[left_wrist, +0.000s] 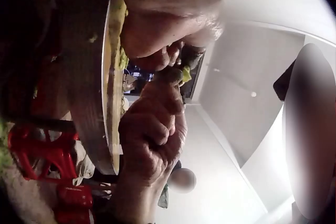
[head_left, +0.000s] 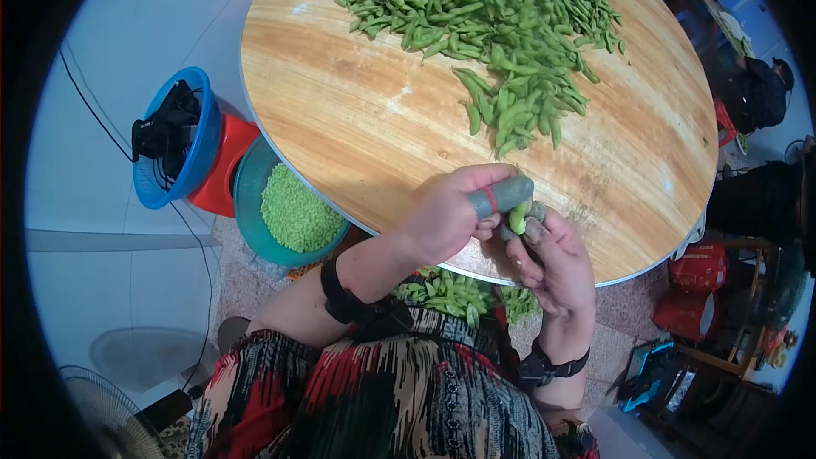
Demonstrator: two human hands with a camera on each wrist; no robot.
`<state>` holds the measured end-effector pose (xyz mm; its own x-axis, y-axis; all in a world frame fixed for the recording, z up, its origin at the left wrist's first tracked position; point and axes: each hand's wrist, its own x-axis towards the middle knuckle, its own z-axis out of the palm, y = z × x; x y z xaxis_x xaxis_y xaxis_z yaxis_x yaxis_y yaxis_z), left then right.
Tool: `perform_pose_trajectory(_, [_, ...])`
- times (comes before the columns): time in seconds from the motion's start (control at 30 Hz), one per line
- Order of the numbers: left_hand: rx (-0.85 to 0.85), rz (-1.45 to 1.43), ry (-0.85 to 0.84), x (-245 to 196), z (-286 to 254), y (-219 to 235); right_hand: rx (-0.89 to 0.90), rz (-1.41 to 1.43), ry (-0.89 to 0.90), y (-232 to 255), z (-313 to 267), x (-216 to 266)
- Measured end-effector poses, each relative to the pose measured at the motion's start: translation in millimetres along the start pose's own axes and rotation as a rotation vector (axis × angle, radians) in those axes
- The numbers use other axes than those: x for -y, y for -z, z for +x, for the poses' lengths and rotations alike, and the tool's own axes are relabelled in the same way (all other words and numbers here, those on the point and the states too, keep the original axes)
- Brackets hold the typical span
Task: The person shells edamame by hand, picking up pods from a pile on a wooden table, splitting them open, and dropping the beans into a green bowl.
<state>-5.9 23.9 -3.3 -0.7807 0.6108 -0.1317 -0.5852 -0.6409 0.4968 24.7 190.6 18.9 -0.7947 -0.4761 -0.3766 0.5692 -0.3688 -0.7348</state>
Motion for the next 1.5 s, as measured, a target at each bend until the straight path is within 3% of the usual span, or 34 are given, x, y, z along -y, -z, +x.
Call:
perform_pose_trajectory(0.07, [-0.139, 0.902, -0.326, 5, 3, -9, -0.247, -0.58, 0.407, 3, 9, -14])
perform_pose_trajectory(0.2, [-0.208, 0.945, -0.292, 2, 4, -9, -0.296, -0.683, 0.407, 5, 11, -9])
perform_pose_trajectory(0.27, [-0.194, 0.912, -0.264, -2, 2, -9, -0.218, -0.281, 0.197, 8, 9, -2])
perform_pose_trajectory(0.4, [-0.095, 0.865, -0.278, -3, 6, 2, -0.14, -0.123, 0.078, 12, 7, 5])
perform_pose_trajectory(0.47, [-0.08, 0.744, -0.312, 1, 7, 3, -0.222, -0.448, 0.212, 22, 11, 1])
perform_pose_trajectory(0.5, [-0.08, 0.743, -0.311, -1, 6, 0, -0.223, -0.448, 0.211, 18, 13, 4])
perform_pose_trajectory(0.57, [-0.163, 1.425, -0.435, -6, 4, -11, -0.39, -0.816, 0.561, 8, 17, 12])
perform_pose_trajectory(0.67, [-0.128, 1.522, -0.509, -3, 4, -7, -0.332, -0.864, 0.579, 14, 19, 10])
perform_pose_trajectory(0.8, [0.014, 1.469, -0.44, -16, 3, -1, -0.317, -1.133, 0.709, 15, 17, 10])
perform_pose_trajectory(0.87, [0.134, 1.281, -0.386, -18, 3, 4, -0.323, -1.207, 0.774, 19, 15, 9])
perform_pose_trajectory(0.93, [0.125, 1.26, -0.393, -16, 4, 6, -0.291, -1.087, 0.565, 22, 13, 10])
perform_pose_trajectory(0.97, [0.117, 1.239, -0.402, -14, 4, 5, -0.29, -1.086, 0.565, 19, 16, 8])
perform_pose_trajectory(1.03, [0.071, 1.304, -0.446, -12, 4, 1, -0.375, -0.659, 0.589, 13, 24, 6])
perform_pose_trajectory(1.1, [0.023, 1.367, -0.489, -14, 1, -8, -0.352, -0.615, 0.5, 12, 24, 6])
perform_pose_trajectory(1.17, [-0.115, 1.558, -0.2, -20, -5, -20, -0.339, -0.473, 0.513, 2, 26, 4])
perform_pose_trajectory(1.2, [-0.117, 1.558, -0.201, -19, -5, -19, -0.337, -0.473, 0.512, 2, 26, 3])
perform_pose_trajectory(1.3, [-0.121, 1.551, -0.355, -17, -5, -14, -0.337, -0.546, 0.533, 2, 26, 3])
perform_pose_trajectory(1.37, [-0.078, 1.451, -0.39, -19, -4, -13, -0.255, -0.292, 0.361, 7, 22, 6])
perform_pose_trajectory(1.4, [-0.078, 1.451, -0.394, -20, -2, -10, -0.254, -0.295, 0.364, 8, 22, 4])
perform_pose_trajectory(1.47, [0.14, 1.476, -0.638, -19, 2, -1, -0.166, 0.139, 0.302, 12, 25, -4])
perform_pose_trajectory(1.5, [0.14, 1.477, -0.646, -18, 3, 1, -0.162, 0.134, 0.306, 13, 27, -5])
